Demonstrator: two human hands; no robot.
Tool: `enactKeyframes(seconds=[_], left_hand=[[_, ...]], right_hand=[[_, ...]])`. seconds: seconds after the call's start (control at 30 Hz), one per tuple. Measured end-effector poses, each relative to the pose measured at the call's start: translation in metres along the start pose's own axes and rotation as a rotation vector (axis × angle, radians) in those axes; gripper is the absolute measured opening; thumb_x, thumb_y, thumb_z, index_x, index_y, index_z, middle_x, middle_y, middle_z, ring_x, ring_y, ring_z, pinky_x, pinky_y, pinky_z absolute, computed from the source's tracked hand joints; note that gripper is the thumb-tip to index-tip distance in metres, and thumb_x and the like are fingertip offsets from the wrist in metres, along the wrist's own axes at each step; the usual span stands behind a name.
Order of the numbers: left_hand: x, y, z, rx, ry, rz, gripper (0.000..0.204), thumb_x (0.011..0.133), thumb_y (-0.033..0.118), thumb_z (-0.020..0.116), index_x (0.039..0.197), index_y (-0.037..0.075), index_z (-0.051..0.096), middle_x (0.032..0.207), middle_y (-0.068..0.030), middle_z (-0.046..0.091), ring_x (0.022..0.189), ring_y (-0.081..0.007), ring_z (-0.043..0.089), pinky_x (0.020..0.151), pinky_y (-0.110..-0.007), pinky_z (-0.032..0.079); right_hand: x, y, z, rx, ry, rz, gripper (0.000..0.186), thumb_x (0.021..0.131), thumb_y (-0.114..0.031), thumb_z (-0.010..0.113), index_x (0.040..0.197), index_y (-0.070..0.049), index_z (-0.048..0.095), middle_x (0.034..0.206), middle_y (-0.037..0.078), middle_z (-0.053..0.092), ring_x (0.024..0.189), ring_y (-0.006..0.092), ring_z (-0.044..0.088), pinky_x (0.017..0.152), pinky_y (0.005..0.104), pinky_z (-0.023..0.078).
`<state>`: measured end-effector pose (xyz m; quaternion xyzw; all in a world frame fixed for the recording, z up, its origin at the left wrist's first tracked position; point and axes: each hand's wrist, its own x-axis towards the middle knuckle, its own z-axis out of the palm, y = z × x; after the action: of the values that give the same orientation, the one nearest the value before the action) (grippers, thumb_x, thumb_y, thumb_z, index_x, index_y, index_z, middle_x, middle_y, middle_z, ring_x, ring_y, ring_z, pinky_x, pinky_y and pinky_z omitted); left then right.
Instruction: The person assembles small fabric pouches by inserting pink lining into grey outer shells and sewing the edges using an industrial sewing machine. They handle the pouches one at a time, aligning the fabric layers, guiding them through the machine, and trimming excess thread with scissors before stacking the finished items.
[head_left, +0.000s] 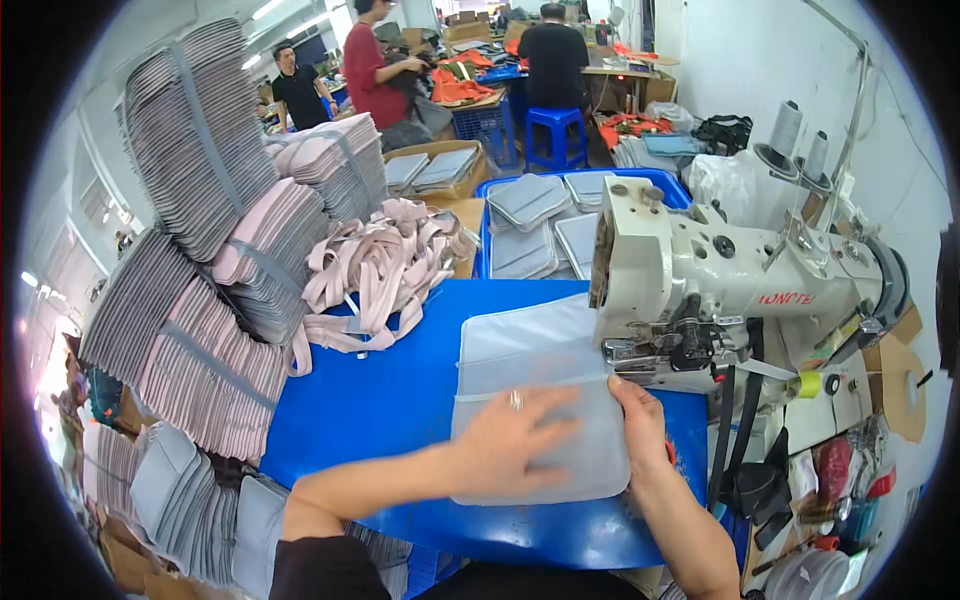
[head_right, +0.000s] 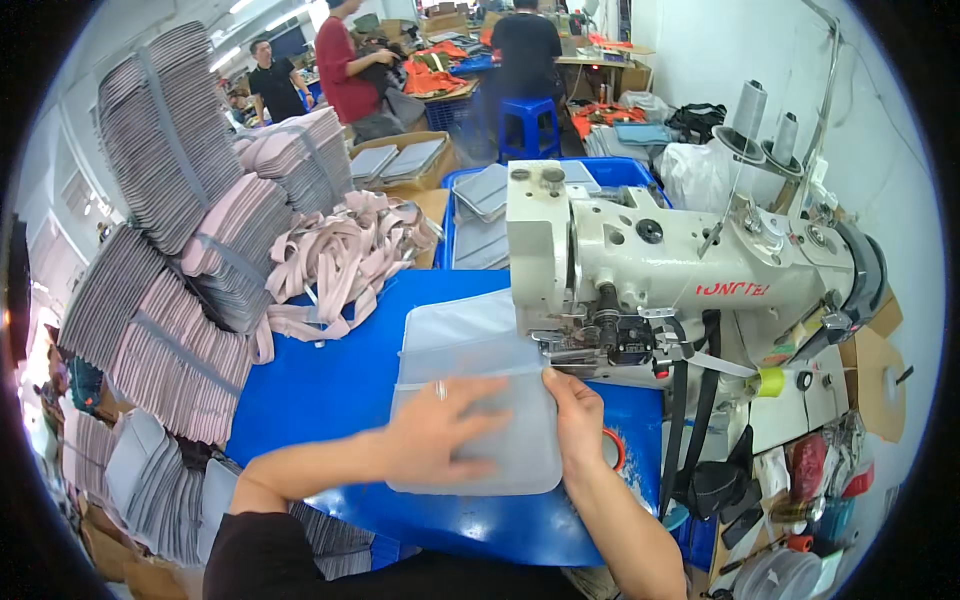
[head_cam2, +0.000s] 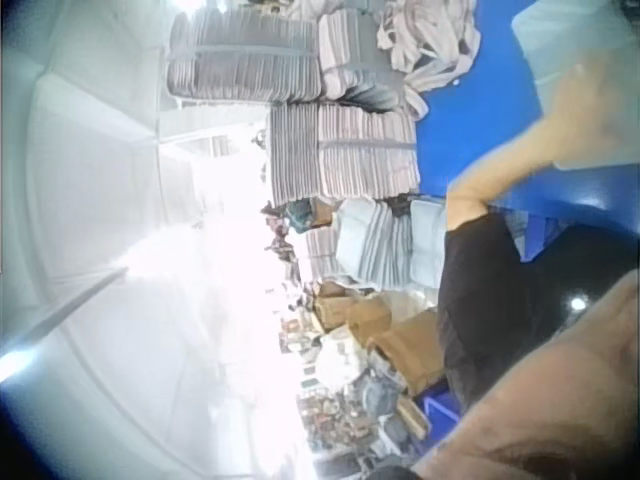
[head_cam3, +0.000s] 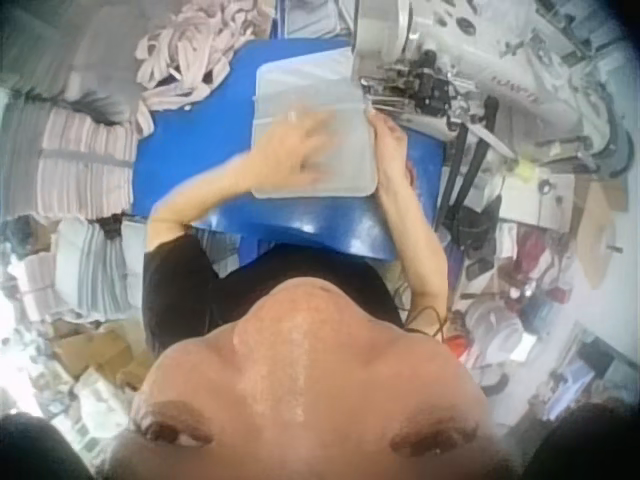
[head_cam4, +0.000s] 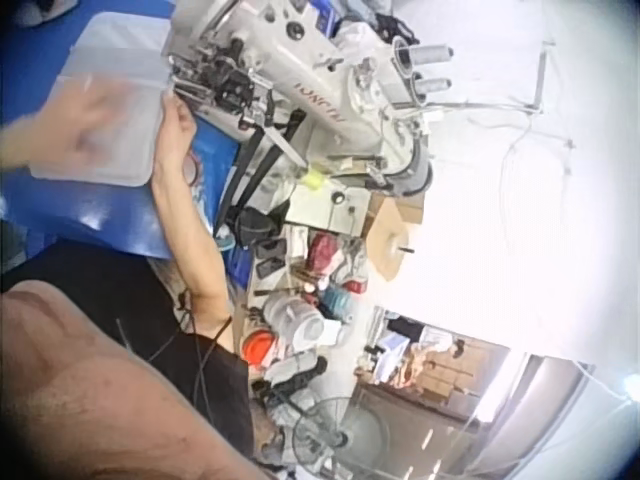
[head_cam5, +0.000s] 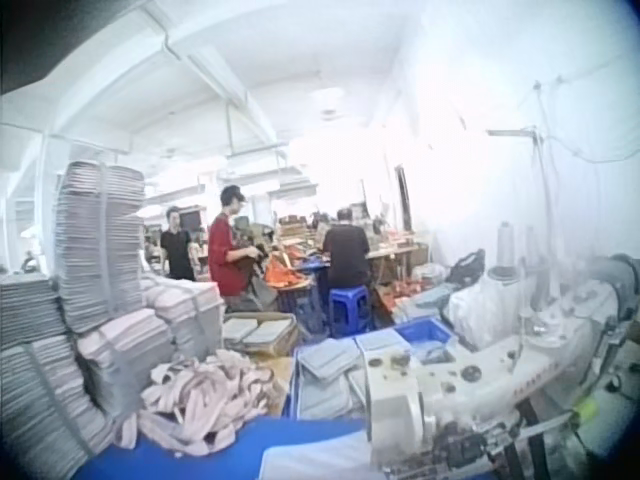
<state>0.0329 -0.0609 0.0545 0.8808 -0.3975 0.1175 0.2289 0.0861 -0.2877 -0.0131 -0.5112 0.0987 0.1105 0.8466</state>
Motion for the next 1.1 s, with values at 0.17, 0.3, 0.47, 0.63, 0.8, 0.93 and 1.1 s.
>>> enactKeyframes(seconds=[0.17, 0.3, 0.47, 0.63, 0.8, 0.93, 1.1], left_hand=[[-0.026, 0.036, 0.009, 0.248, -0.045, 0.023, 0.066, 0.084, 0.032, 0.075, 0.146, 0.014, 0.059, 0.138, -0.0201, 0.058, 0.121, -0.0368, 0.062, 0.096, -0.048, 0.054], [-0.021, 0.024, 0.019, 0.345, -0.042, 0.030, 0.065, 0.082, 0.014, 0.067, 0.147, 0.017, 0.060, 0.119, -0.0170, 0.062, 0.102, -0.0327, 0.066, 0.080, -0.041, 0.058], [-0.022, 0.022, -0.004, 0.494, -0.289, -0.066, 0.071, 0.085, 0.014, 0.065, 0.154, 0.024, 0.051, 0.093, -0.0097, 0.055, 0.075, -0.0258, 0.064, 0.058, -0.036, 0.057], [-0.001, 0.034, -0.019, 0.526, -0.314, 0.089, 0.076, 0.080, 0.009, 0.069, 0.153, 0.022, 0.053, 0.086, -0.0065, 0.049, 0.066, -0.0222, 0.061, 0.054, -0.033, 0.054], [0.022, 0.033, -0.029, 0.569, -0.399, 0.125, 0.075, 0.081, 0.007, 0.068, 0.153, 0.020, 0.054, 0.086, -0.0064, 0.049, 0.066, -0.0211, 0.062, 0.053, -0.033, 0.053], [0.047, 0.018, -0.040, 0.590, -0.455, 0.153, 0.071, 0.082, 0.008, 0.067, 0.151, 0.022, 0.056, 0.088, -0.0074, 0.051, 0.067, -0.0226, 0.064, 0.054, -0.034, 0.055], [0.070, -0.012, -0.049, 0.615, -0.472, 0.199, 0.063, 0.085, 0.009, 0.065, 0.146, 0.025, 0.062, 0.089, -0.0086, 0.053, 0.066, -0.0254, 0.065, 0.060, -0.038, 0.056]], right_hand=[[-0.005, -0.001, 0.016, 0.091, 0.004, 0.064, 0.027, 0.101, -0.026, 0.071, 0.105, 0.001, 0.071, 0.099, 0.009, 0.075, 0.082, 0.0149, 0.070, 0.073, 0.0294, 0.056], [-0.008, 0.000, 0.009, 0.184, -0.058, 0.039, 0.027, 0.103, -0.025, 0.069, 0.112, 0.000, 0.070, 0.103, 0.008, 0.075, 0.088, 0.0156, 0.070, 0.079, 0.0311, 0.057], [-0.034, 0.032, -0.015, -0.086, -0.183, -0.245, 0.032, 0.105, -0.016, 0.065, 0.131, 0.003, 0.065, 0.110, 0.006, 0.073, 0.094, 0.0098, 0.067, 0.084, 0.0248, 0.053], [-0.063, 0.030, -0.023, -0.107, -0.238, -0.184, 0.034, 0.108, -0.012, 0.056, 0.139, 0.005, 0.059, 0.120, 0.010, 0.073, 0.106, 0.0114, 0.069, 0.093, 0.0255, 0.053], [-0.050, 0.027, -0.014, -0.023, -0.235, -0.253, 0.031, 0.109, -0.011, 0.056, 0.136, 0.005, 0.061, 0.109, 0.008, 0.075, 0.095, 0.0080, 0.069, 0.083, 0.0240, 0.054], [-0.018, 0.032, -0.013, 0.009, -0.258, -0.244, 0.030, 0.108, -0.011, 0.059, 0.133, 0.006, 0.061, 0.112, 0.009, 0.075, 0.099, 0.0092, 0.069, 0.087, 0.0246, 0.054], [0.008, 0.031, -0.007, 0.009, -0.265, -0.235, 0.027, 0.105, -0.010, 0.063, 0.127, 0.006, 0.064, 0.109, 0.009, 0.075, 0.094, 0.0094, 0.069, 0.084, 0.0245, 0.054]])
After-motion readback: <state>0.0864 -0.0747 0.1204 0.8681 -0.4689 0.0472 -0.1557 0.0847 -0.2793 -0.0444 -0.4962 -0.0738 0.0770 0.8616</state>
